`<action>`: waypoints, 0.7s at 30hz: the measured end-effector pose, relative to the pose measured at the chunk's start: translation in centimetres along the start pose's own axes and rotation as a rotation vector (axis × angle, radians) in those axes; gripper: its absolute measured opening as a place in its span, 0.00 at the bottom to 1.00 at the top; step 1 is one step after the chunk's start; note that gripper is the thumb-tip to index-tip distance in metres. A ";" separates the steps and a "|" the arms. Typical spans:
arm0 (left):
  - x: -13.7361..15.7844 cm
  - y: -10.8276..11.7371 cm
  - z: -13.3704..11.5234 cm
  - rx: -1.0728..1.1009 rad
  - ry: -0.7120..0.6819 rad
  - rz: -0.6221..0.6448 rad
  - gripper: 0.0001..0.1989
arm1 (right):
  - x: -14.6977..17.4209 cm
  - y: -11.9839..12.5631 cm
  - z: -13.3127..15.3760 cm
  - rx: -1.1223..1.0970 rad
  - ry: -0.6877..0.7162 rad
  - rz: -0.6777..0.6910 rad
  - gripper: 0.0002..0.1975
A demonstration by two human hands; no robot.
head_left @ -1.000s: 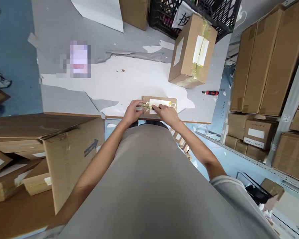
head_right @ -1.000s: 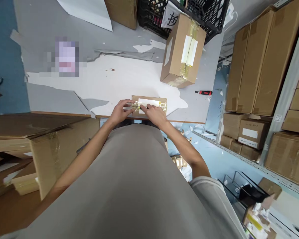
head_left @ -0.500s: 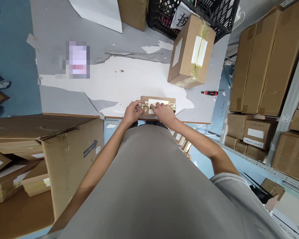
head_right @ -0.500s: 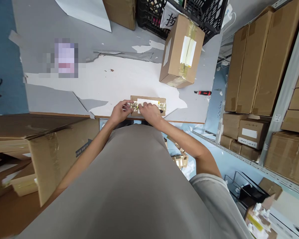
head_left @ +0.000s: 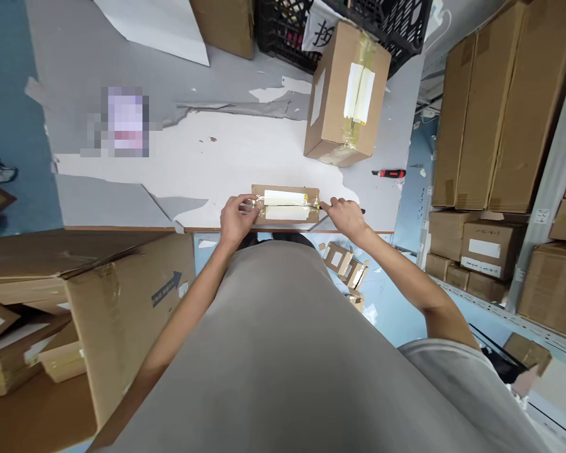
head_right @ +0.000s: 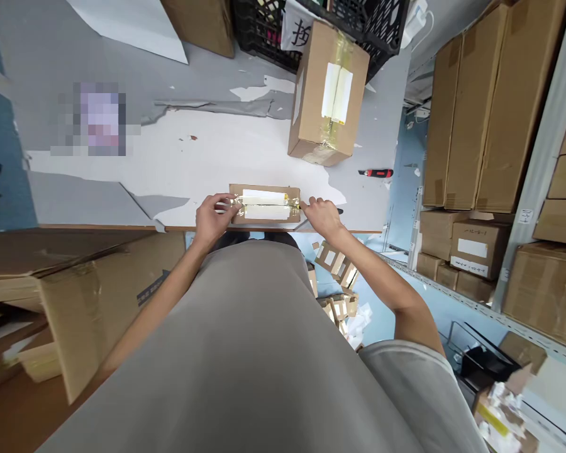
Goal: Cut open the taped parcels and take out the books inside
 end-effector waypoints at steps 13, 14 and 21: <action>0.0 -0.2 0.5 -0.057 0.038 -0.079 0.15 | -0.5 -3.9 -4.4 -0.157 0.046 -0.057 0.27; 0.0 -0.2 0.5 -0.051 0.043 -0.078 0.16 | -0.7 -4.2 -4.7 -0.187 0.064 -0.070 0.26; 0.0 0.9 1.1 0.032 0.090 -0.085 0.19 | -0.2 -5.6 -7.8 -0.632 0.173 -0.273 0.21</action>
Point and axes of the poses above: each hand's wrist, its own x-axis away from the middle knuckle, its own y-axis out of the back of the hand, z = x × y, the point moved 8 cm from there along -x, towards the middle knuckle, and after that the axes turned 2 degrees about z, right-handed, at the moved point
